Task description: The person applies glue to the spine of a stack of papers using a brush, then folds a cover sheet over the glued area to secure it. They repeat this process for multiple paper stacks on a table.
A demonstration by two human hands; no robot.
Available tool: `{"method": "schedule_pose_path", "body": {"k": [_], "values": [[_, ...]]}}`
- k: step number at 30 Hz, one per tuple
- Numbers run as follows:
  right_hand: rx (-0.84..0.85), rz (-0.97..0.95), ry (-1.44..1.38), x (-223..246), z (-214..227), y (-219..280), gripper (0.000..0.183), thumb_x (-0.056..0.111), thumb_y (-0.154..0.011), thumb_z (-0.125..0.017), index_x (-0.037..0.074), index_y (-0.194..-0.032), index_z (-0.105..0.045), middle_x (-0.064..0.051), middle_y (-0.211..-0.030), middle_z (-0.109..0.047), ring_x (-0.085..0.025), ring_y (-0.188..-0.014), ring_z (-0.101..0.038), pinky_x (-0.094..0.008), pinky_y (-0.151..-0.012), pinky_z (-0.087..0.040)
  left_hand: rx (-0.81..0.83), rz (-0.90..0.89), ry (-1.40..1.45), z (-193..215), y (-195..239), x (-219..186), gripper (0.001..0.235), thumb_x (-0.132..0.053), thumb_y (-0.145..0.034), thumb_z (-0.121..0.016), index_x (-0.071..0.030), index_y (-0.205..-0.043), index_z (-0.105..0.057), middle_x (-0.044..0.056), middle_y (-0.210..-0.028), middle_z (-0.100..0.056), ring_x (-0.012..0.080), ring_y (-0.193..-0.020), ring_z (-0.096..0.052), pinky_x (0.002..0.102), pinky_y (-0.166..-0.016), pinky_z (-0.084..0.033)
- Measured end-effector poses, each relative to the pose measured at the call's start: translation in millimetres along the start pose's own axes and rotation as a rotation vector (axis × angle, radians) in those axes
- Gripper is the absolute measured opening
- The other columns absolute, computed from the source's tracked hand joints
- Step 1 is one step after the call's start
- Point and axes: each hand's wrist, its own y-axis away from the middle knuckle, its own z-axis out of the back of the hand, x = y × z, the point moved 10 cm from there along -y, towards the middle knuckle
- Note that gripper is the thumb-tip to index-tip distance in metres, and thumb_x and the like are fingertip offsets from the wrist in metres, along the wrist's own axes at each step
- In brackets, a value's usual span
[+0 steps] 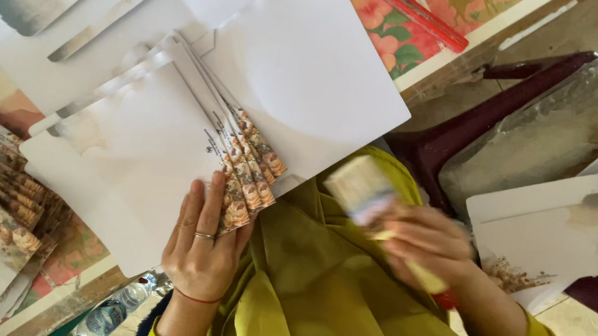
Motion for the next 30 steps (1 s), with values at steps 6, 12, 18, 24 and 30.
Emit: {"method": "schedule_pose_path", "body": {"k": [6,12,18,24,30], "values": [[-0.029,-0.181,0.15,-51,4,13,0.006,-0.003,-0.08,-0.066,-0.002,-0.085,-0.065,-0.019,-0.083,-0.07,-0.028,-0.075,-0.072,-0.038,-0.073,-0.063,0.012,-0.008,-0.008,1,-3,-1,0.034,-0.024,-0.092,-0.065,-0.002,-0.067,-0.067,0.015,-0.115,-0.066,0.0355,-0.096,-0.071,0.041,-0.077,-0.062],[-0.027,-0.518,0.006,-71,43,-8,0.013,0.005,-0.087,-0.059,-0.005,-0.092,-0.064,-0.023,-0.099,-0.066,-0.035,-0.097,-0.067,-0.041,-0.089,-0.056,0.011,0.008,0.003,1,-4,1,0.05,-0.028,-0.095,-0.053,-0.006,-0.051,-0.05,0.015,-0.113,-0.068,0.0354,-0.094,-0.072,0.04,-0.073,-0.062],[-0.253,-1.149,-0.818,-157,31,21,0.023,0.02,-0.094,-0.045,0.001,-0.092,-0.059,-0.004,-0.06,-0.051,-0.011,-0.046,-0.043,-0.022,-0.045,-0.033,-0.072,0.183,0.221,5,9,24,0.031,-0.014,-0.092,-0.06,-0.003,-0.064,-0.067,0.01,-0.11,-0.069,0.0325,-0.094,-0.072,0.031,-0.058,-0.058],[0.328,-1.286,-0.645,-120,-69,-87,0.01,0.012,-0.086,-0.054,0.003,-0.091,-0.052,-0.016,-0.061,-0.059,-0.026,-0.055,-0.058,-0.035,-0.055,-0.045,0.028,0.041,0.198,9,2,4,0.03,-0.032,-0.092,-0.065,-0.004,-0.082,-0.068,0.012,-0.123,-0.06,0.034,-0.107,-0.065,0.04,-0.085,-0.058],[0.997,-1.1,0.107,-60,-124,-158,0.055,0.026,-0.091,-0.045,0.011,-0.143,-0.037,-0.02,-0.076,-0.067,-0.034,-0.07,-0.064,-0.045,-0.06,-0.043,-0.068,0.29,0.524,9,12,35,0.03,-0.01,-0.093,-0.054,0.002,-0.067,-0.059,0.014,-0.116,-0.063,0.0315,-0.101,-0.068,0.036,-0.085,-0.057]]}}
